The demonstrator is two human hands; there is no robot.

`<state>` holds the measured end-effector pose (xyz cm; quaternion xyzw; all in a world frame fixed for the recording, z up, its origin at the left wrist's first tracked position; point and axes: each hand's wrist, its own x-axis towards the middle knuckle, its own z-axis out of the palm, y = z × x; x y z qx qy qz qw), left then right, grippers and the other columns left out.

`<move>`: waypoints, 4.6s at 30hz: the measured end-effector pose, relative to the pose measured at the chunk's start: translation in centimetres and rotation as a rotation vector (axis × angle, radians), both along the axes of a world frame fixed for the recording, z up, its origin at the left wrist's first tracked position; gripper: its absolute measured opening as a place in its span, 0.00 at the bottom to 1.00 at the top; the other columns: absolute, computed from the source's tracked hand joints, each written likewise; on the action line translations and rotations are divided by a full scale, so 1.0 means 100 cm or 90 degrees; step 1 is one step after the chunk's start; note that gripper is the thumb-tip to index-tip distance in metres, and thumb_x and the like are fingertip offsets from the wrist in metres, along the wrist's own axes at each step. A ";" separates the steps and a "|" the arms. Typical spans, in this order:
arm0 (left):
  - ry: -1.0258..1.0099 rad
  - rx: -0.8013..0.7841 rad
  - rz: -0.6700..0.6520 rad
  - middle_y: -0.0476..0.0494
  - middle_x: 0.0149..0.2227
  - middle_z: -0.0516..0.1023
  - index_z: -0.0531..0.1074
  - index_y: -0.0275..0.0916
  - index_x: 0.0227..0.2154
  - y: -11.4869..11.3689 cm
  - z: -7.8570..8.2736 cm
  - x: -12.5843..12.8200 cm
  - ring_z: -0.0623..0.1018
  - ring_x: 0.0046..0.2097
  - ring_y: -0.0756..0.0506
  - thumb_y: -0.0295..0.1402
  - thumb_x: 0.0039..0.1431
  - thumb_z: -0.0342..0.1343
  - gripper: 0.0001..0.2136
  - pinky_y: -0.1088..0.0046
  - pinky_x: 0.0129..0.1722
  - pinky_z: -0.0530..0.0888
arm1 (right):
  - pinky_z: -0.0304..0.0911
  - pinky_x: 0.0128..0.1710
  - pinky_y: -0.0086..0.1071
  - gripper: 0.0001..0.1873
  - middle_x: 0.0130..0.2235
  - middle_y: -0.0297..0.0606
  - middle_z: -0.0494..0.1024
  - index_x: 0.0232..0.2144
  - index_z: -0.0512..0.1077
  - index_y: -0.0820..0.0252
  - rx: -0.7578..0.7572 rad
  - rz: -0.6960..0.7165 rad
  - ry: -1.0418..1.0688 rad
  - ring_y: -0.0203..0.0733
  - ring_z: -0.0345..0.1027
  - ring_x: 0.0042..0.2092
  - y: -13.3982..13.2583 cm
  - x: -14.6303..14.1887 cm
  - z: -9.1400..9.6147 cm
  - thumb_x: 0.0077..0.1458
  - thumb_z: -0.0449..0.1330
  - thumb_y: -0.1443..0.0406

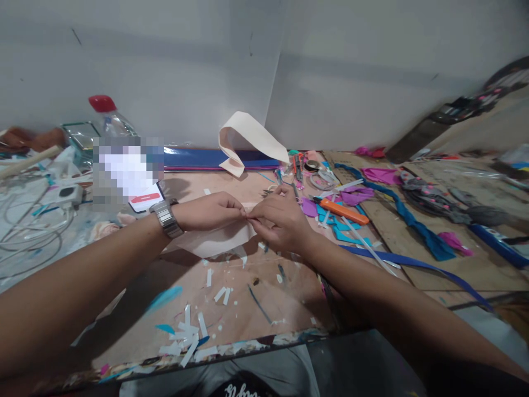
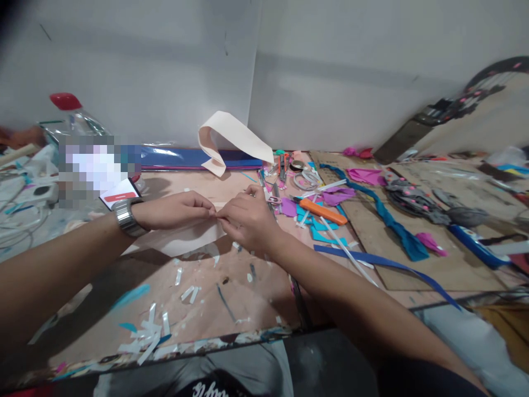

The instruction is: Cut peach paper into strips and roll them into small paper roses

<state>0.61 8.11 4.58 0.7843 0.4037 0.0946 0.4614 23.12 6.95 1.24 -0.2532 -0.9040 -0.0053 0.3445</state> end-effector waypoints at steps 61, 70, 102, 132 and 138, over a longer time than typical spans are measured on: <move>0.131 0.302 -0.032 0.46 0.28 0.78 0.78 0.36 0.33 -0.009 0.006 0.006 0.69 0.28 0.50 0.39 0.67 0.50 0.15 0.72 0.30 0.57 | 0.55 0.48 0.41 0.04 0.33 0.36 0.79 0.31 0.73 0.57 -0.222 -0.041 0.039 0.43 0.69 0.39 0.005 0.001 -0.001 0.56 0.59 0.67; 0.118 0.280 -0.063 0.48 0.26 0.75 0.77 0.36 0.31 -0.002 0.009 -0.003 0.67 0.26 0.51 0.43 0.67 0.50 0.18 0.72 0.29 0.58 | 0.55 0.46 0.40 0.04 0.33 0.35 0.81 0.32 0.75 0.57 -0.233 -0.041 0.040 0.43 0.71 0.37 0.002 0.000 0.002 0.58 0.60 0.65; 0.071 0.087 -0.061 0.50 0.31 0.76 0.77 0.36 0.36 0.002 0.006 -0.005 0.71 0.32 0.48 0.31 0.57 0.50 0.11 0.72 0.33 0.63 | 0.53 0.52 0.45 0.08 0.33 0.31 0.85 0.36 0.80 0.53 -0.081 0.004 0.033 0.40 0.75 0.35 0.001 0.002 0.002 0.62 0.60 0.67; 0.157 0.437 -0.001 0.43 0.31 0.82 0.79 0.37 0.33 -0.022 0.008 0.015 0.73 0.30 0.48 0.38 0.69 0.49 0.16 0.70 0.30 0.56 | 0.48 0.52 0.46 0.06 0.41 0.41 0.81 0.36 0.73 0.58 -0.209 -0.095 -0.021 0.49 0.68 0.48 -0.005 -0.001 0.009 0.62 0.56 0.66; 0.231 0.486 0.004 0.41 0.35 0.84 0.80 0.38 0.35 -0.016 0.007 0.012 0.77 0.35 0.44 0.39 0.71 0.49 0.16 0.70 0.32 0.58 | 0.48 0.53 0.46 0.06 0.41 0.39 0.82 0.37 0.76 0.56 -0.256 -0.120 0.008 0.48 0.69 0.49 0.000 0.000 0.006 0.64 0.59 0.62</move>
